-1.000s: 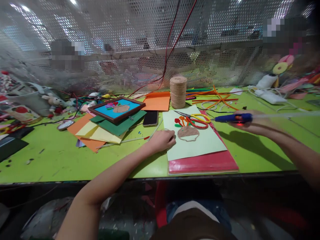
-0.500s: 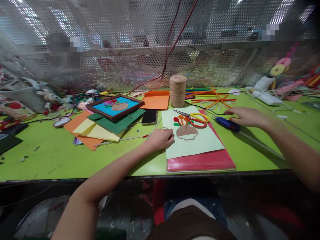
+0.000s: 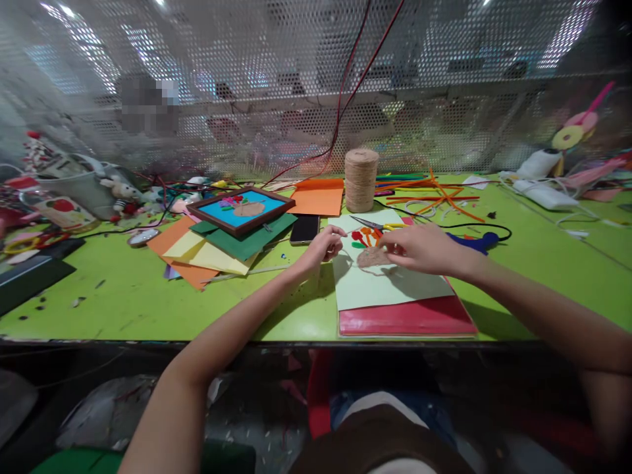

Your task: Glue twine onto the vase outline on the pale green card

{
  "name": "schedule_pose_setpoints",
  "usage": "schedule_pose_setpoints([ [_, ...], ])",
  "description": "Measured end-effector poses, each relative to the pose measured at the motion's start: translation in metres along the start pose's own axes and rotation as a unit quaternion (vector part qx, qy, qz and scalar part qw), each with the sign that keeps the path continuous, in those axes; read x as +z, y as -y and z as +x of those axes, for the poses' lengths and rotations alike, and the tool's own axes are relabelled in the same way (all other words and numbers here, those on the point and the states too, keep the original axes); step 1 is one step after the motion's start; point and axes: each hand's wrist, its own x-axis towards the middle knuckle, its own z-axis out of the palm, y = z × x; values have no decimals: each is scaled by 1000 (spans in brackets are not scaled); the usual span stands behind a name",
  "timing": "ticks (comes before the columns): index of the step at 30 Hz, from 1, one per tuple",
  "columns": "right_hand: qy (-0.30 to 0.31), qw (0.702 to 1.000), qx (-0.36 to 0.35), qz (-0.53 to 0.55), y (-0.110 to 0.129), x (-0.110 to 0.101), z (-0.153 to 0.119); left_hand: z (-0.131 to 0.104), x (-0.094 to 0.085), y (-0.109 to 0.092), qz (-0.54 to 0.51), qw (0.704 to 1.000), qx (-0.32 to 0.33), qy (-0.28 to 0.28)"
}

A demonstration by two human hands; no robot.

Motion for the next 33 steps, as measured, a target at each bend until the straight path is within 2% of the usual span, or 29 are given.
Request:
schedule_pose_setpoints([
  [3, -22, 995, 8, 96, 8, 10, 11, -4, 2, -7, -44, 999, 4, 2],
  [7, -69, 966, 59, 241, 10, 32, 26, -8, 5, -11, -70, 997, 41, -18],
  [9, -65, 938, 64, 334, 12, 42, 31, -10, 6, -10, -77, 994, 69, -21],
  [11, -65, 891, 55, 446, 17, 49, 34, -11, 7, -8, -80, 993, 90, -12],
  [13, -101, 845, 51, 522, 25, 52, 35, -11, 8, -7, -77, 992, 99, 6],
  [15, -142, 828, 44, 541, 33, 54, 35, -12, 8, -5, -71, 991, 108, 20],
  [17, -175, 829, 33, 531, 39, 54, 35, -12, 7, -6, -59, 991, 117, 35],
  [19, -204, 817, 42, 538, 39, 53, 35, -13, 3, -9, -24, 990, 109, 81],
  [21, -217, 777, 70, 587, 32, 52, 32, -14, -3, -14, 35, 982, 78, 166],
  [23, -211, 736, 101, 636, 19, 48, 27, -18, -9, -22, 88, 962, 43, 254],
  [24, -210, 730, 113, 641, 10, 46, 23, -20, -12, -26, 106, 952, 33, 285],
  [25, -211, 741, 124, 625, 1, 44, 18, -22, -14, -30, 120, 944, 26, 308],
  [26, -217, 767, 135, 589, -8, 41, 12, -25, -17, -34, 135, 934, 19, 331],
  [28, -225, 843, 153, 464, -24, 37, 0, -31, -19, -42, 172, 904, -3, 391],
  [30, -206, 910, 164, 321, -34, 33, -12, -36, -20, -49, 203, 868, -15, 454],
  [31, -186, 932, 164, 266, -36, 32, -17, -38, -20, -51, 212, 863, 3, 459],
  [33, -133, 958, 147, 206, -37, 32, -23, -40, -18, -52, 234, 878, 79, 410],
])
